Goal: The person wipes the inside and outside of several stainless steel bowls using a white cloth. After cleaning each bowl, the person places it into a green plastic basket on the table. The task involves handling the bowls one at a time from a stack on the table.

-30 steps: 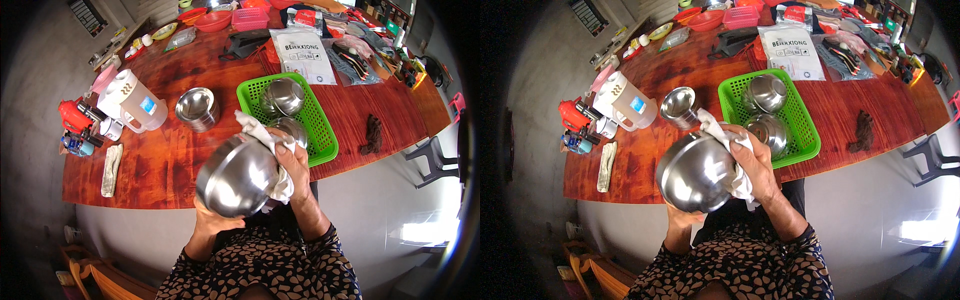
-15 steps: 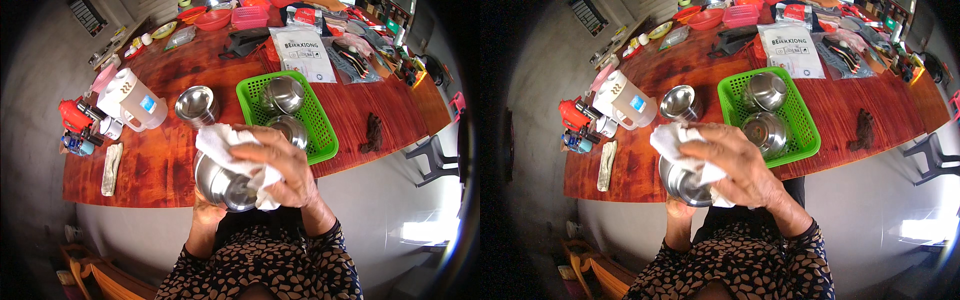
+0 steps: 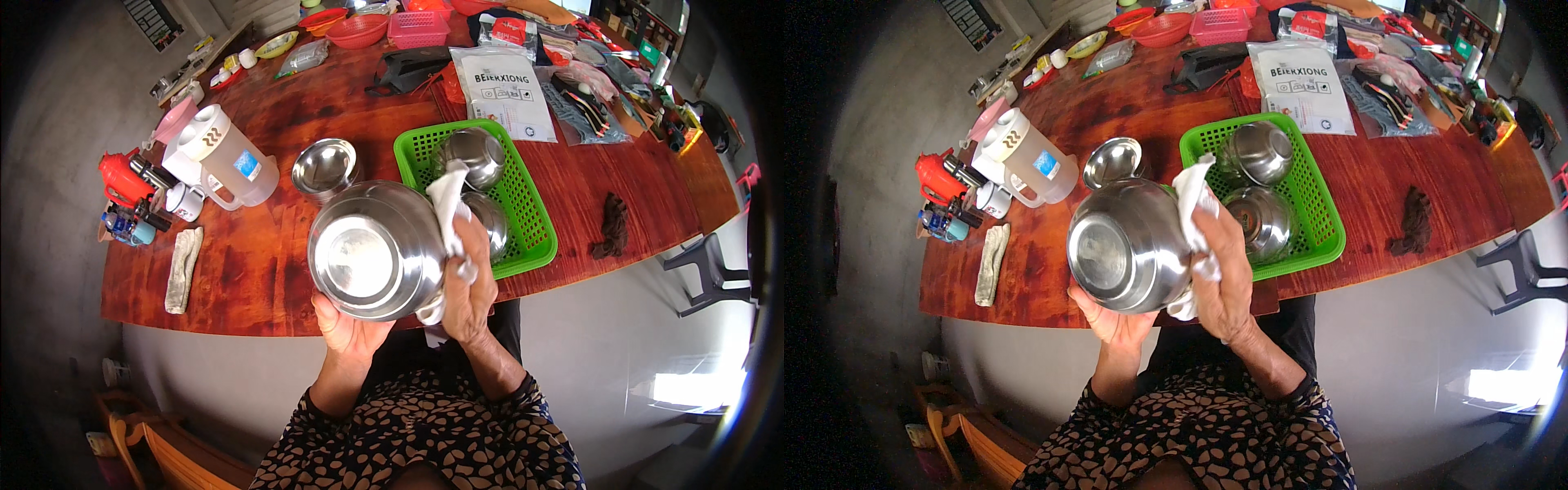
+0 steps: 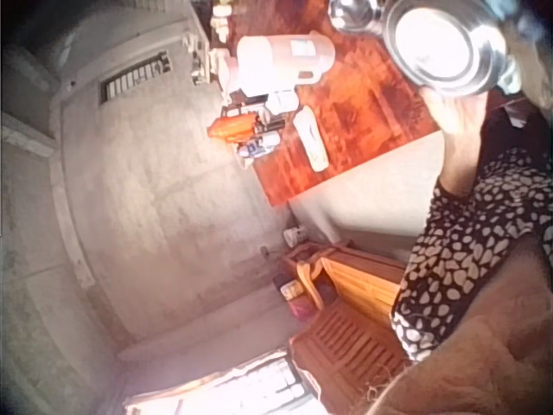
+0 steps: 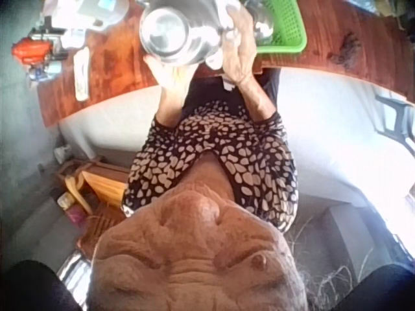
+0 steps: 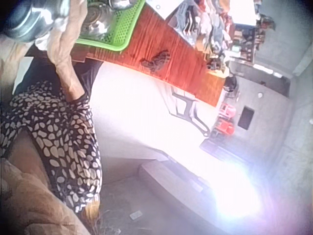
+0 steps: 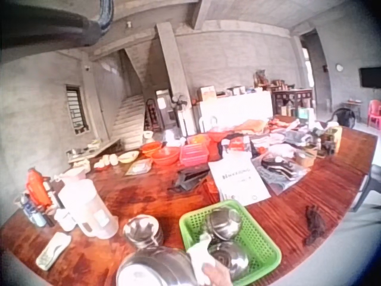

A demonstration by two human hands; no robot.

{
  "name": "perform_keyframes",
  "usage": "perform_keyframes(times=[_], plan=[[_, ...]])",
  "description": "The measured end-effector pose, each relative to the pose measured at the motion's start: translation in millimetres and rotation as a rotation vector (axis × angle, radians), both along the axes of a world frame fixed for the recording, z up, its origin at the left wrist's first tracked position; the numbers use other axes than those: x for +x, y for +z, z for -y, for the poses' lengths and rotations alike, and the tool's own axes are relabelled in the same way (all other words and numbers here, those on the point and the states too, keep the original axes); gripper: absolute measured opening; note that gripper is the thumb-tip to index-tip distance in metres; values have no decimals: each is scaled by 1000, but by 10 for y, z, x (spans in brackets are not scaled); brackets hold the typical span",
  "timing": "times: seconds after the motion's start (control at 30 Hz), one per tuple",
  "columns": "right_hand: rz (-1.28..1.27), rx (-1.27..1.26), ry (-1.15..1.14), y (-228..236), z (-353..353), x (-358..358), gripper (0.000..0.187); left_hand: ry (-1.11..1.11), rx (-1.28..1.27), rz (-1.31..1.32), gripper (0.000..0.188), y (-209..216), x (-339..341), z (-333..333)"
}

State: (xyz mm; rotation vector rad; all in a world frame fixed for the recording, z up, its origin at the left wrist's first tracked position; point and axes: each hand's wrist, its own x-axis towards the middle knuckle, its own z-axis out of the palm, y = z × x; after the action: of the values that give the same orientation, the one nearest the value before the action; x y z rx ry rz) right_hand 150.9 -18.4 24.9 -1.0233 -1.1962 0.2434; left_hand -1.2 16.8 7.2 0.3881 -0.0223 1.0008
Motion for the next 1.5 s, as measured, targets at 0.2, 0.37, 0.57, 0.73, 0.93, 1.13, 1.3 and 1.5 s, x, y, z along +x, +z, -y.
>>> perform_keyframes(times=[0.2, 0.37, 0.57, 0.73, 0.93, 1.13, 1.3, 1.5], plan=[[685, 213, -236, -2, 150, -159, 34, 49, -125, 131, 69, -66, 117, -13], [467, 82, -17, 236, 15, 160, 35, -184, -66, 128, 71, -26, 128, 42], [-183, -303, 283, 474, -111, 371, 29, -186, -11, 125, 66, -15, 120, 65], [182, -48, 73, 263, -23, 226, 36, -33, -65, -41, 69, 110, 116, 65], [511, 165, -128, 23, 0, 20, 36, 202, 10, -410, 59, 190, 208, 106], [782, 175, -259, 35, 108, -76, 34, 51, -80, -153, 55, 324, 180, 130], [1110, 66, -90, 343, 77, -113, 32, 84, -157, -229, 44, 237, 168, 217], [1224, 104, -45, 96, 212, 19, 29, -25, -64, 17, 45, 127, 70, 123]])
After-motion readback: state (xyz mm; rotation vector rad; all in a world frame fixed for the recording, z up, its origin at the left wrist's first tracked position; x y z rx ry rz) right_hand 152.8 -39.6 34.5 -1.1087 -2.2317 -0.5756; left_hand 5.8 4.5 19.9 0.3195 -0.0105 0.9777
